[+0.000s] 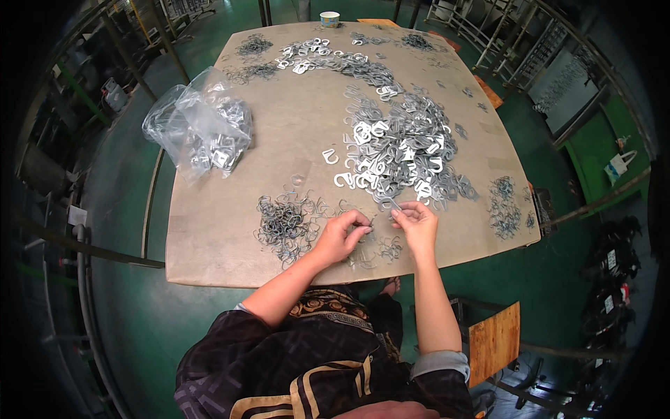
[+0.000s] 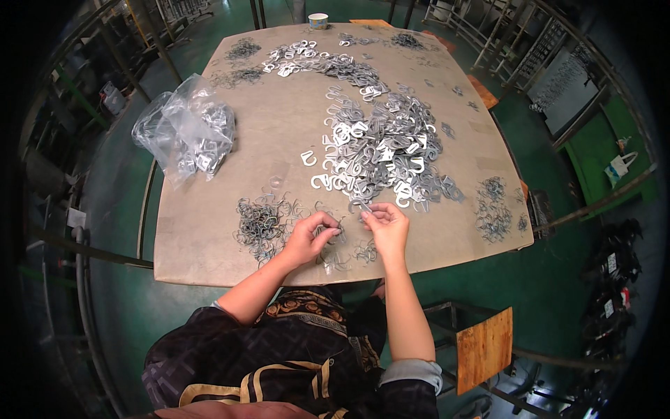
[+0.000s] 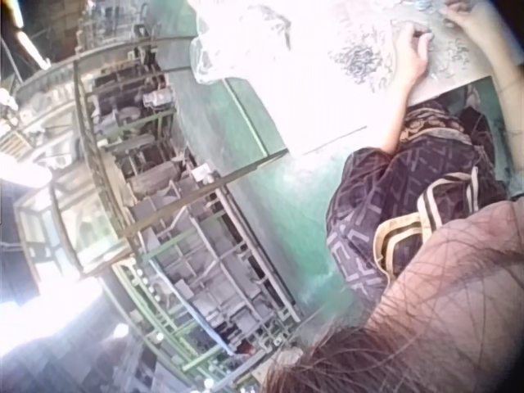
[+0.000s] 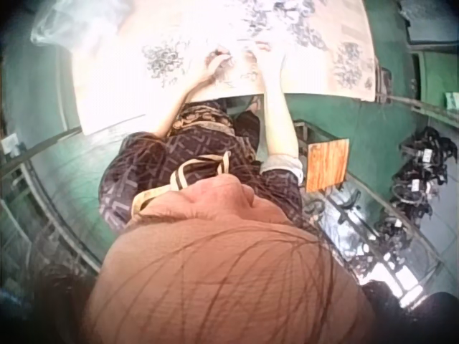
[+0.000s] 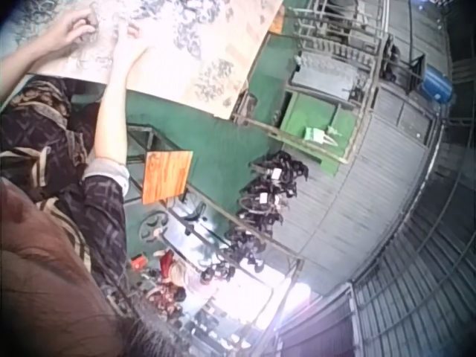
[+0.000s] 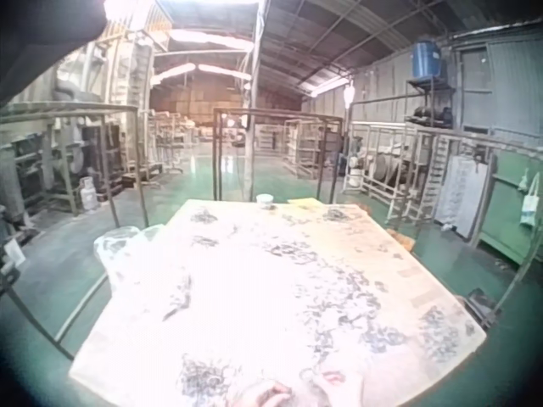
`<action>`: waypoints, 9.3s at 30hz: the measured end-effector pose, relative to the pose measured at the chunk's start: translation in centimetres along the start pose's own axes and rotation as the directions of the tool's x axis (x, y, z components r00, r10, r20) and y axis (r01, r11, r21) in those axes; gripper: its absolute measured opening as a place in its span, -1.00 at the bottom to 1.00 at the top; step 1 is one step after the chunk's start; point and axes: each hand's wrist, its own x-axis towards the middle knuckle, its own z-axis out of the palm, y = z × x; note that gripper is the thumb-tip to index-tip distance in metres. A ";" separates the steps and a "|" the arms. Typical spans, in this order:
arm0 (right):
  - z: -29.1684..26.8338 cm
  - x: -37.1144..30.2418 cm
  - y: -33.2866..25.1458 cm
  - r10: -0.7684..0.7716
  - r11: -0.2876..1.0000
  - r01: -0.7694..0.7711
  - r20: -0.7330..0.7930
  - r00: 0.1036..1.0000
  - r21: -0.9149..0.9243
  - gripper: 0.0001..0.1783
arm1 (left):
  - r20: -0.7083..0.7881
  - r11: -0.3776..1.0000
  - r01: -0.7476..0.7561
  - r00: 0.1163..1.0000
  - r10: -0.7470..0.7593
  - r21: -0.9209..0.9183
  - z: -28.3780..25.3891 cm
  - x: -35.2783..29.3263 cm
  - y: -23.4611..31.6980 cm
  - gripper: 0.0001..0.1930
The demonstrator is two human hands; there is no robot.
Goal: The person repeatedly picks up small metal hooks and wire loops from a table, inserts the hooks into the loops, and accumulates the assembled units in their hand. Periodically, the person lifts the assembled chain and hangs it on a nearby rack before returning to the table to continue assembling more units.
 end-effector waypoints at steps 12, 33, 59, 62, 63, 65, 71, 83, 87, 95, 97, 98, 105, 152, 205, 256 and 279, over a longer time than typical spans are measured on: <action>1.1 -2.7 -1.9 -0.111 0.994 0.111 -0.022 0.994 0.017 -0.84 | 0.141 0.998 -0.063 0.988 0.061 0.011 -0.4 1.6 0.0 -0.89; -0.7 -2.4 -1.3 -0.259 0.949 0.242 -0.059 0.964 -0.199 -0.74 | 0.183 0.817 -0.042 0.980 -0.079 0.576 -4.3 5.0 0.3 -0.85; -0.3 1.1 2.0 -0.457 0.701 0.459 0.151 0.877 -0.546 -0.56 | -0.031 0.912 0.029 0.998 -0.046 -0.410 -3.7 1.8 3.3 -0.90; 1.4 3.7 2.6 -0.434 0.391 0.518 0.343 0.833 -0.761 -0.49 | -0.042 0.928 0.021 0.998 -0.040 -0.373 -3.9 1.6 4.0 -0.90; 2.7 4.3 2.8 -0.433 0.298 0.552 0.405 0.805 -0.779 -0.49 | -0.049 0.935 0.018 0.998 -0.038 -0.355 -3.9 1.4 4.1 -0.91; 3.8 5.5 3.5 -0.363 0.188 0.559 0.472 0.803 -0.808 -0.50 | -0.053 0.951 0.007 0.998 -0.024 -0.310 -3.9 1.2 4.2 -0.90; 1.0 4.6 4.4 -0.381 0.095 0.545 0.475 0.793 -0.833 -0.57 | -0.022 0.977 0.015 1.000 -0.020 -0.214 -4.5 0.3 4.1 -0.90; -8.5 0.7 6.1 -0.511 0.450 0.276 0.009 0.860 -0.849 -0.72 | 0.065 0.981 0.028 0.998 -0.015 -0.194 -3.1 -0.5 4.5 -0.91; -8.1 2.0 6.0 -0.522 0.401 0.250 0.004 0.853 -0.881 -0.65 | 0.083 0.978 0.003 0.996 0.014 -0.207 -2.6 -0.8 5.4 -0.91; -6.5 5.9 4.7 -0.403 0.394 0.196 0.023 0.915 -0.898 -0.58 | 0.106 0.989 -0.027 0.994 0.042 -0.145 -1.8 -1.1 6.6 -0.92; -7.1 6.4 3.9 -0.283 0.489 0.137 -0.008 0.959 -0.862 -0.60 | 0.110 0.988 -0.025 0.993 0.042 -0.151 -1.8 -1.2 6.5 -0.92; -7.6 6.3 3.5 -0.290 0.507 0.130 -0.027 0.957 -0.852 -0.61 | 0.110 0.987 -0.029 0.993 0.047 -0.160 -1.6 -1.2 6.1 -0.92; -8.5 2.5 -0.7 -0.124 0.964 0.072 -0.193 0.973 -0.257 -0.79 | 0.110 0.986 -0.012 0.993 0.031 -0.168 0.9 -1.5 6.0 -0.90; -2.2 -7.9 -4.8 -0.378 0.918 0.374 -0.005 0.926 -0.134 -0.86 | 0.235 0.804 0.412 0.910 -0.342 -0.429 -4.3 2.8 1.8 -0.94; -10.8 -1.6 -1.3 -0.077 0.966 0.052 -0.088 0.993 -0.253 -0.81 | 0.335 0.969 0.048 0.942 0.036 -0.240 4.5 -1.5 11.1 -0.91; -7.8 -17.2 1.4 -0.221 0.958 0.197 -0.097 0.970 -0.210 -0.63 | 0.542 0.944 0.159 0.840 0.024 -0.289 7.7 -4.6 5.4 -0.91; -4.5 0.4 6.3 -0.368 0.514 0.284 0.091 0.925 -0.809 -0.65 | 0.529 0.969 -0.079 0.826 0.195 -0.234 7.5 -6.9 7.0 -0.95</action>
